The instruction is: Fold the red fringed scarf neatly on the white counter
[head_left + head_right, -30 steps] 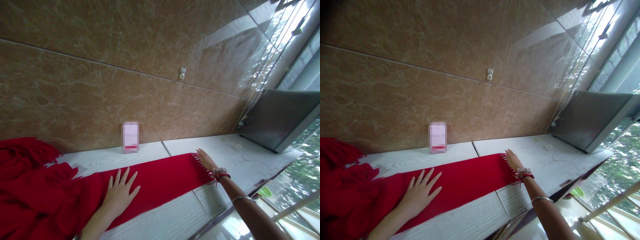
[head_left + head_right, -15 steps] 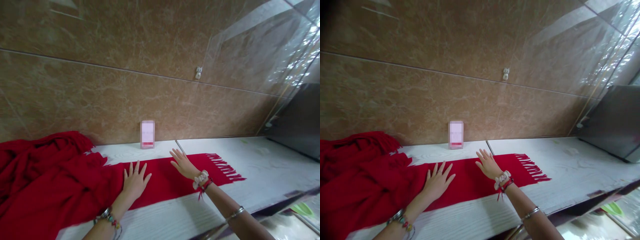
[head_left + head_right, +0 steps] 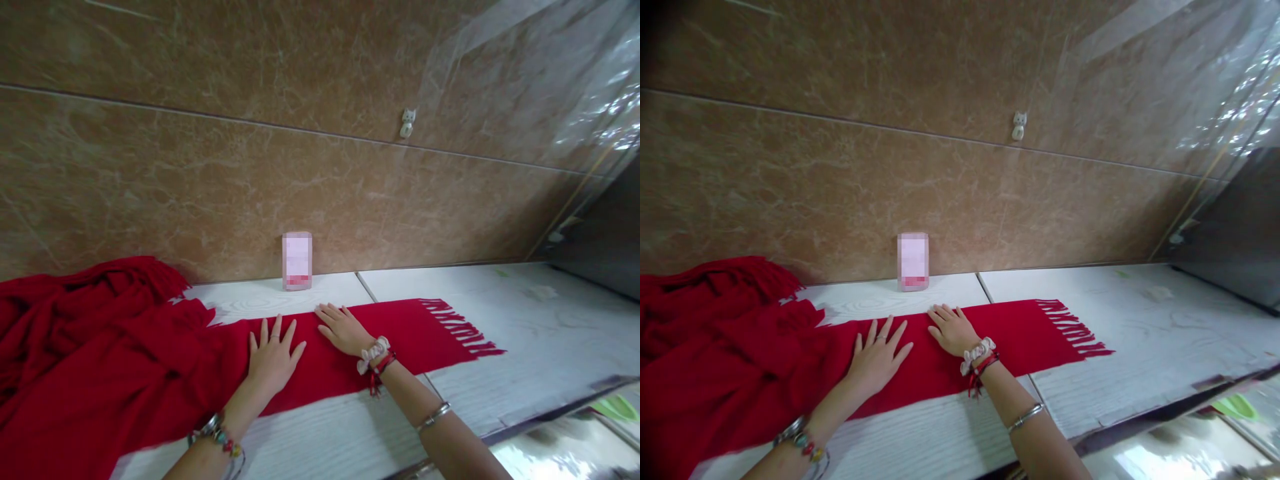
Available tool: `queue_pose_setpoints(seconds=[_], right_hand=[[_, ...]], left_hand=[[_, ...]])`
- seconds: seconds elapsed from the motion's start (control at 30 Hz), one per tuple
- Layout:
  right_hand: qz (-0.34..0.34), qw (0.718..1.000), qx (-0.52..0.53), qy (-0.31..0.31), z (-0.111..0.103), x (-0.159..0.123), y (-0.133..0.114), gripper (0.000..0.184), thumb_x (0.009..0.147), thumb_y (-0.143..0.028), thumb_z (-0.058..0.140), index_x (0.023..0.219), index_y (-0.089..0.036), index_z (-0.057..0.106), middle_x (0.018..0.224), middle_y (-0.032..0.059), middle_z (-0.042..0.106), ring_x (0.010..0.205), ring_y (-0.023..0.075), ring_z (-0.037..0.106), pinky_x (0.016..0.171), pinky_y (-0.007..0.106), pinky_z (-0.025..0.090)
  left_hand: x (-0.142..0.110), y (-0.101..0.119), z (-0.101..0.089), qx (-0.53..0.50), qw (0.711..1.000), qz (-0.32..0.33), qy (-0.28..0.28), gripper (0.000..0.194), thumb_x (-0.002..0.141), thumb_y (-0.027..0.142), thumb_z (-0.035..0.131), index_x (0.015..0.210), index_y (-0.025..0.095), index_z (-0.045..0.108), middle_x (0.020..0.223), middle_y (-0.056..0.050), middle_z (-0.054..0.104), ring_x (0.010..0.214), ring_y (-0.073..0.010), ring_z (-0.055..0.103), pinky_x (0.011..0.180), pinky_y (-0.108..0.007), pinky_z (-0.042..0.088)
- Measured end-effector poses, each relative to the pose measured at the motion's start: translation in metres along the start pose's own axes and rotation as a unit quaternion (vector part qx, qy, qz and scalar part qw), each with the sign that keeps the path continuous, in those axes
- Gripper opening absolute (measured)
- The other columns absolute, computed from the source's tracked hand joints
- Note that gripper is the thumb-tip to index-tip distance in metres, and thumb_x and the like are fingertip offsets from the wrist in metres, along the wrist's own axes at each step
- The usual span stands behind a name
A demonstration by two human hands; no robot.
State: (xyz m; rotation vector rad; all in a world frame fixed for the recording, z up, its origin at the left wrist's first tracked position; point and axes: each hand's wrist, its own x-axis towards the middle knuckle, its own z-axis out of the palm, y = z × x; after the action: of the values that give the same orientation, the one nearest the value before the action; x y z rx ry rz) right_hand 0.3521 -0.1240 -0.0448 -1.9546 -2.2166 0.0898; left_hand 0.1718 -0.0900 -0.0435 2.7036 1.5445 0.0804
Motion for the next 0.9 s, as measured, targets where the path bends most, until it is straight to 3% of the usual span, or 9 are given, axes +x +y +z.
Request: queue_pose_setpoints(seconds=[0.43, 0.67, 0.9], right_hand=[[0.02, 0.999, -0.027, 0.003, -0.002, -0.007, 0.025, 0.045, 0.089, -0.037, 0.027, 0.13, -0.019, 0.033, 0.137, 0.0072, 0.031, 0.125, 0.0224, 0.026, 0.1, 0.045, 0.021], [0.02, 0.998, -0.052, -0.008, -0.01, -0.018, 0.05, 0.044, 0.089, -0.036, 0.026, 0.131, -0.021, 0.031, 0.137, 0.0048, 0.032, 0.125, 0.0195, 0.026, 0.1, 0.043, 0.022], [0.023, 0.998, -0.056, -0.01, -0.012, -0.024, 0.067, 0.045, 0.09, -0.036, 0.025, 0.131, -0.02, 0.032, 0.137, 0.0053, 0.031, 0.125, 0.0207, 0.025, 0.1, 0.042, 0.023]], left_hand=[[-0.001, 0.007, -0.006, 0.032, 0.999, 0.033, 0.011, 0.045, 0.084, 0.037, 0.034, 0.128, 0.026, 0.036, 0.138, -0.006, 0.028, 0.125, -0.0345, 0.022, 0.093, -0.056, 0.022], [0.001, 0.008, -0.003, 0.037, 0.996, 0.087, 0.009, 0.047, 0.082, 0.036, 0.037, 0.128, 0.023, 0.037, 0.136, -0.006, 0.032, 0.124, -0.029, 0.028, 0.097, -0.045, 0.025], [0.002, 0.007, 0.001, 0.035, 0.994, 0.096, 0.027, 0.046, 0.082, 0.036, 0.038, 0.126, 0.023, 0.04, 0.135, -0.007, 0.034, 0.124, -0.0271, 0.028, 0.097, -0.047, 0.024]])
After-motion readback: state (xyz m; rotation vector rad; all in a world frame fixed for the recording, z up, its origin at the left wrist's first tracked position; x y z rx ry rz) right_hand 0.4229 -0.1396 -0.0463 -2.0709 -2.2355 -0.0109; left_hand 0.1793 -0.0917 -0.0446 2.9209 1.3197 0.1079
